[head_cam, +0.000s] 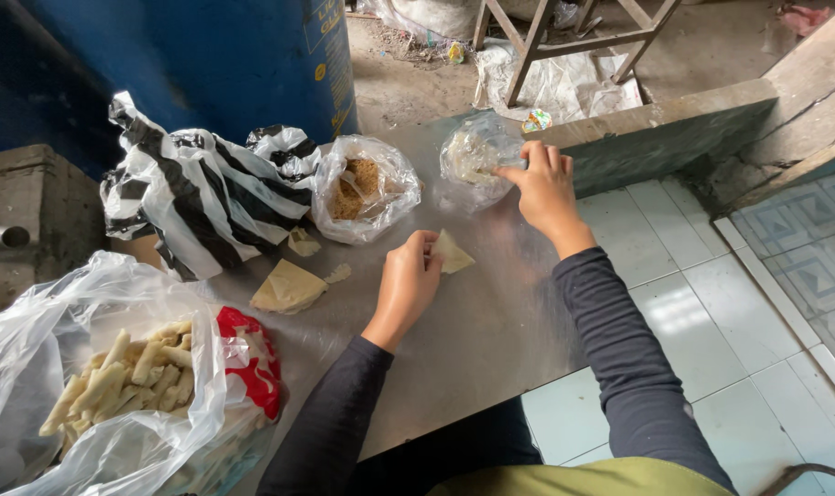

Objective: The person pinches pieces from a sheet of dough and rolls and shapes them into stick forms by hand on a metal table, placing the finished dough sticks into a large plastic bag. The person repeats this cycle continuously, occasionally reaching toward small bags of filling or coating on the table.

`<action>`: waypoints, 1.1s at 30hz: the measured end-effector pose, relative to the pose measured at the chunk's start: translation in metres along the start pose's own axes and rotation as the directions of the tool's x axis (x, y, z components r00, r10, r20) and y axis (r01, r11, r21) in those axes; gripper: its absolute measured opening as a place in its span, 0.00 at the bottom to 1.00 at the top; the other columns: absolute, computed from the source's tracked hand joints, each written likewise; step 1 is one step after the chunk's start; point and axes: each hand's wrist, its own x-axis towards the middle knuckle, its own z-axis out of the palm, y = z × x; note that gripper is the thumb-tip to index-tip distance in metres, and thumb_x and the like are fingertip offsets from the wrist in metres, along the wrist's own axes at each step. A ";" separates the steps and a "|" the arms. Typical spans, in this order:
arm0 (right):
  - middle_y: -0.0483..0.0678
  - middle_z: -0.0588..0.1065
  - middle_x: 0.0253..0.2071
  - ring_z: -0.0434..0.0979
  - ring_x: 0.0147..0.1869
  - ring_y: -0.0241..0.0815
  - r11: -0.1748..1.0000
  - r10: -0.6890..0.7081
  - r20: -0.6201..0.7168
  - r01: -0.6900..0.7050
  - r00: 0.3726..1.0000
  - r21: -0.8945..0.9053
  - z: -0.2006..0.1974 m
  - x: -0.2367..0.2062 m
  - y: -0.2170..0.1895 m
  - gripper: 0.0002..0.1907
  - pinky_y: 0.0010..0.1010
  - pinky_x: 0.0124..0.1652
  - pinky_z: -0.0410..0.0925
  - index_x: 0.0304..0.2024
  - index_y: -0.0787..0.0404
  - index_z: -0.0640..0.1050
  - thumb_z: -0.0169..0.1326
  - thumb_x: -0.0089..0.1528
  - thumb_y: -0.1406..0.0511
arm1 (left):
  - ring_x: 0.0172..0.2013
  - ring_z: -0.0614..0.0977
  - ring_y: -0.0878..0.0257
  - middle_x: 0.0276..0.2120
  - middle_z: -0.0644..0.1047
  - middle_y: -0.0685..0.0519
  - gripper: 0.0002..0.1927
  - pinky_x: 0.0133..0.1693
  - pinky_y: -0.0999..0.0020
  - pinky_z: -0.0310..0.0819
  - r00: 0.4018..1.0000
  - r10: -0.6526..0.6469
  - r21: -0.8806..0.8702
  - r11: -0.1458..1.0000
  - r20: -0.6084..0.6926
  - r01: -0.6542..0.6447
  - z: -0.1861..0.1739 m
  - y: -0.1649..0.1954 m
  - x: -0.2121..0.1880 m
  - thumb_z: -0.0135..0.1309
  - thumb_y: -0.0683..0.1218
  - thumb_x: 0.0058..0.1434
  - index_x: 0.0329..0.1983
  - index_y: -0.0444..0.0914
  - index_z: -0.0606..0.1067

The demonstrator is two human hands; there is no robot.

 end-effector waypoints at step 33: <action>0.44 0.64 0.53 0.69 0.56 0.38 0.484 -0.005 0.541 -0.471 0.841 0.738 0.001 -0.035 -0.079 0.29 0.28 0.57 0.68 0.51 0.61 0.80 0.40 0.53 0.80 | 0.57 0.75 0.56 0.52 0.75 0.50 0.21 0.62 0.50 0.63 0.915 0.358 0.669 0.635 0.187 -0.385 -0.017 -0.013 -0.049 0.58 0.48 0.59 0.54 0.34 0.74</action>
